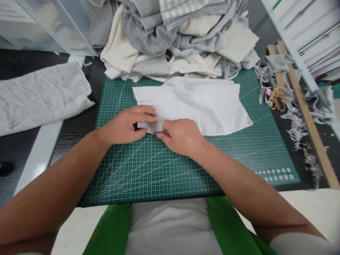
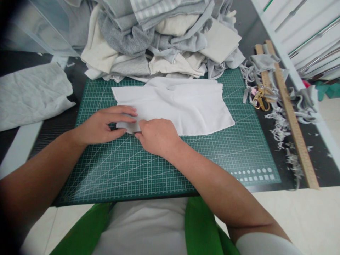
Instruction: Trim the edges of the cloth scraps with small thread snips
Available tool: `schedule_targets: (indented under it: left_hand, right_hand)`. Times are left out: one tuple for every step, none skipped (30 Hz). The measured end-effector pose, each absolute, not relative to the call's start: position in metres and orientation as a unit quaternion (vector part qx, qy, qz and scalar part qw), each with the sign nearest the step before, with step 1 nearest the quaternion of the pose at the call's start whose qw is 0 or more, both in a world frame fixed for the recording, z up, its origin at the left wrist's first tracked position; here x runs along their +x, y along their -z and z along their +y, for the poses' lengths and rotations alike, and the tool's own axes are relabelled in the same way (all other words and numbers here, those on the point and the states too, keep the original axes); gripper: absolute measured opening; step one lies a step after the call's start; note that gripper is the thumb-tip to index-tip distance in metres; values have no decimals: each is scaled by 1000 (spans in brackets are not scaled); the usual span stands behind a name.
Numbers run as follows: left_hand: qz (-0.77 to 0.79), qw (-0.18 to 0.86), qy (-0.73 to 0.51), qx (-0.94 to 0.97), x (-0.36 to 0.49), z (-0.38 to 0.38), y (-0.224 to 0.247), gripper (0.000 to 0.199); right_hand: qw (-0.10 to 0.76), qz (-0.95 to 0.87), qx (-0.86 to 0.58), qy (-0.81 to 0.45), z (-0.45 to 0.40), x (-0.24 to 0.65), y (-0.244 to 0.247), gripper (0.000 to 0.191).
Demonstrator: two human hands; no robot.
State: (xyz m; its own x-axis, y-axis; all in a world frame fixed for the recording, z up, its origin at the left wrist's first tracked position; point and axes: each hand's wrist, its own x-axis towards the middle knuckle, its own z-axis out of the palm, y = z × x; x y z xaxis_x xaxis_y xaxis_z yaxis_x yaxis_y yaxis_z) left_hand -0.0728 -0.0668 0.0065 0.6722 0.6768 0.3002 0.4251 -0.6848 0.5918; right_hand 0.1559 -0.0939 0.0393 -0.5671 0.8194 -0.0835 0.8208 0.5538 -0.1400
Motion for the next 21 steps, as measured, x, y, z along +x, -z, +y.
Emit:
schedule_targets:
  left_hand:
    - [312,243,-256,882,-73,-67,-7,35]
    - [312,242,-254,883,-73,-67,-7,35]
    - [312,242,-251,883,-72,-67,-8,35]
    - [313,242,-249,884,-72,-67,-8,35]
    - [313,242,-249,884,-71,-67,-9,35]
    - [314,242,-248,884,-71,-67,-9,35]
    - [315,243,-247,884,-70,-67,-10,34]
    - [316,244,-245,884,-70,-67,-10,34]
    - [316,244,-244,884,-70,-67,-10,34]
    - [315,245,-244,884,-70,-67,-10,33]
    - [314,245,-245,884,-70,-67,-10,33]
    - [312,245,-247,884,-70,-66,-10,33]
    - [309,244,-250,884,-70,-66,-9,34]
    - [307,244,-253,884,-70,-66,-9,34]
    - [306,244,-255,884,-70,-66,-8,35]
    - [305,244,-255,884,-70,-66,-8,35]
    - [306,244,-255,884,-70,-65,-7,35]
    - [306,244,-255,884,-70,-65,-7,36]
    - [306,244,-255,884,-70,-65,-6,36]
    - [307,244,-256,884,-70,-65,-6,36]
    - [308,245,-256,883,-71,-65,-6,36]
  right_hand:
    - [-2,881,466,84,-94,156,-39,33]
    - [-6,880,467,87,-95,157,-39,33]
    - [-10,880,467,89,-95,157,-39,34]
    - [-12,879,468,91,-96,157,-39,34]
    - [-14,879,468,91,-96,157,-39,34]
    - [-16,879,467,91,-97,156,-40,35]
    - [-18,880,467,90,-97,156,-41,35]
    - [-19,880,466,88,-98,155,-41,35]
    - [-19,881,466,86,-99,154,-42,35]
    - [-18,881,466,83,-99,153,-43,35]
    - [-17,881,466,80,-99,152,-43,35]
    - [-16,881,466,77,-99,151,-43,35]
    - [-14,882,466,74,-99,151,-43,35]
    - [-12,881,467,72,-99,150,-43,35]
    - [-7,881,467,70,-99,150,-43,35]
    - [-2,881,468,70,-99,150,-43,35]
    - [3,881,468,70,-99,150,-44,35]
    - [7,881,468,70,-98,150,-44,35]
    - [9,881,467,70,-98,150,-44,34]
    - [11,881,467,71,-98,149,-44,34]
    - [12,881,467,72,-98,149,-44,34]
